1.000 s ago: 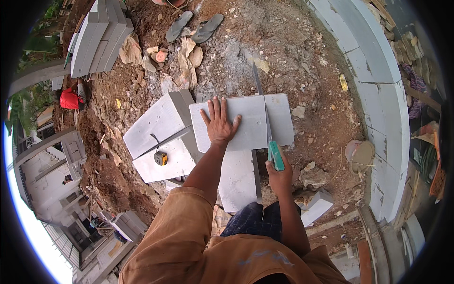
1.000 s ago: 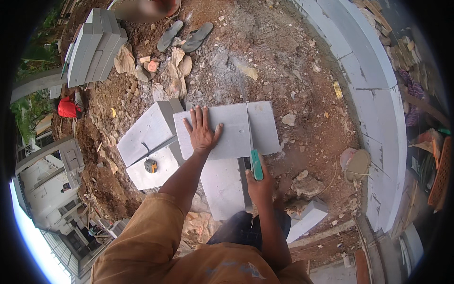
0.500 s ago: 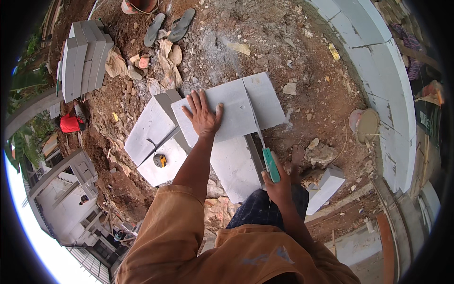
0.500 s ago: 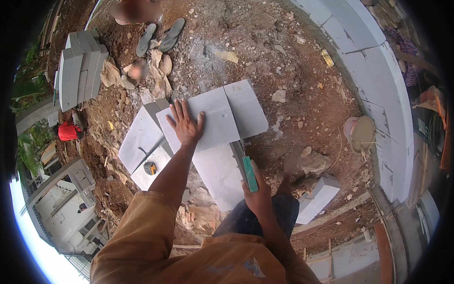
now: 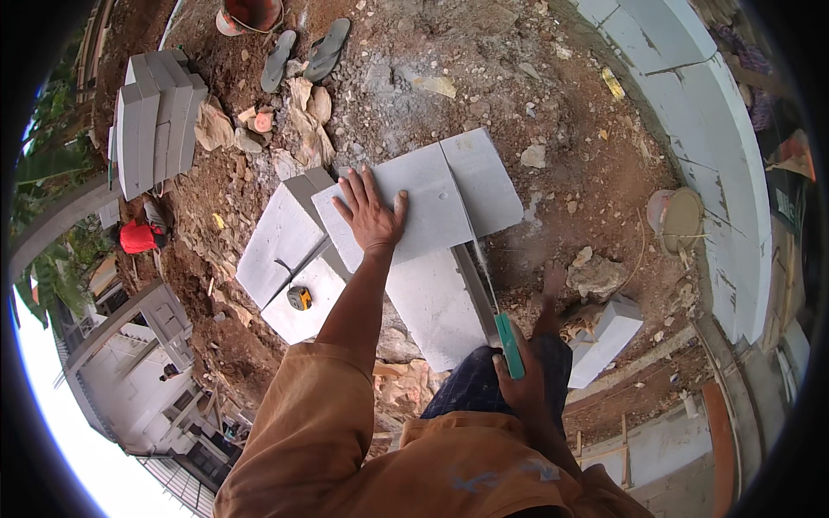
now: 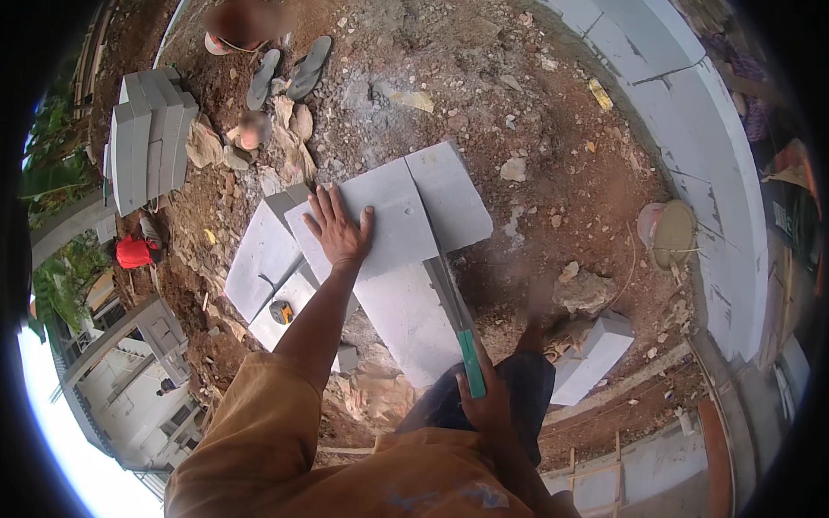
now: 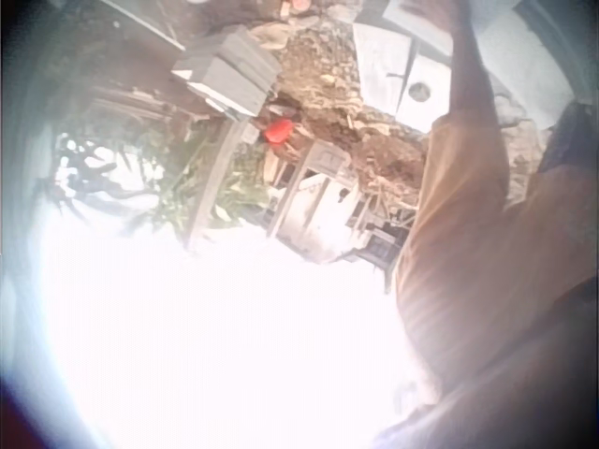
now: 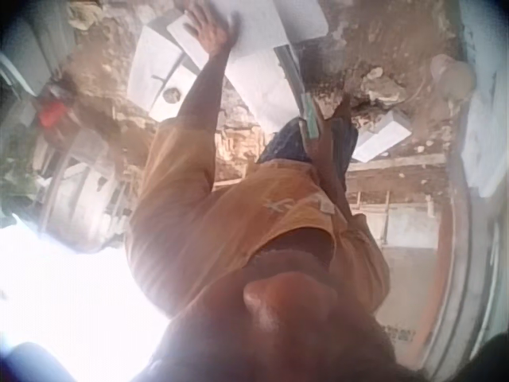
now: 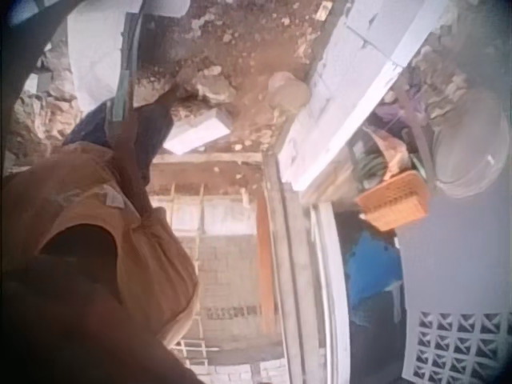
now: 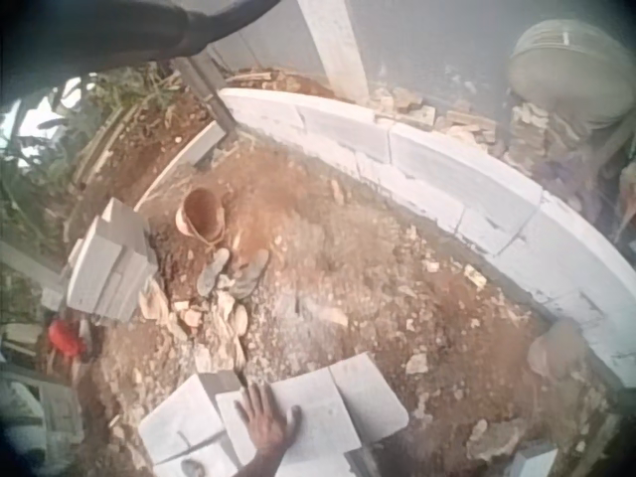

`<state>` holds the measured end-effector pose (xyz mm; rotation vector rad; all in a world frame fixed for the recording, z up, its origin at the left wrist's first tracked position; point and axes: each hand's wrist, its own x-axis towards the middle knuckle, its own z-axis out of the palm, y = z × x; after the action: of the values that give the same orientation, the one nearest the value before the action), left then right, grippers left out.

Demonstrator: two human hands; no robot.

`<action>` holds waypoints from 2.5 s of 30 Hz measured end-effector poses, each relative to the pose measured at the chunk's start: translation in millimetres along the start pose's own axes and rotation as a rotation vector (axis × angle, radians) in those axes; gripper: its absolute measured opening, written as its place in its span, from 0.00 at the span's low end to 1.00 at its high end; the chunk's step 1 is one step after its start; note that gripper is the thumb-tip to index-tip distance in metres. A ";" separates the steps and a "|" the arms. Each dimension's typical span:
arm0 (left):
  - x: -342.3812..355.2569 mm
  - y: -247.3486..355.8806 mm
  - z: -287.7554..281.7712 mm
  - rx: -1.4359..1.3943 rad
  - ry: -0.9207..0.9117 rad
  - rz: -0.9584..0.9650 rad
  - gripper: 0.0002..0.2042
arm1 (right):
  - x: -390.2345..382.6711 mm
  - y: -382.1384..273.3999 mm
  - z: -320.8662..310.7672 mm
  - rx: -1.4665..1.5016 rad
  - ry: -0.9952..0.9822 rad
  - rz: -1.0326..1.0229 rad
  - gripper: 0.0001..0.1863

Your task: The person applies mortar to white rectangular tiles and places them along a curved wall. They measure the tiles with a tape measure and cut them with a hand saw to fit the space.

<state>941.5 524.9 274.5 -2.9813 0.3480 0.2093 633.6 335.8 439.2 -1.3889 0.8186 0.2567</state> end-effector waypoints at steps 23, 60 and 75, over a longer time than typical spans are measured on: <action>8.7 4.6 -2.2 -0.055 0.035 0.034 0.45 | 37.6 -2.1 5.7 -0.146 -0.023 -0.045 0.35; 2.0 1.6 11.7 -0.004 0.066 0.157 0.46 | 70.8 23.2 41.7 -0.121 0.078 0.064 0.35; 1.3 5.3 14.3 0.036 0.029 0.114 0.48 | 14.6 20.9 24.2 -0.113 0.084 0.089 0.36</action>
<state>939.7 521.6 259.7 -2.9343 0.5197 0.1703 639.7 358.3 413.0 -1.4787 0.9490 0.3191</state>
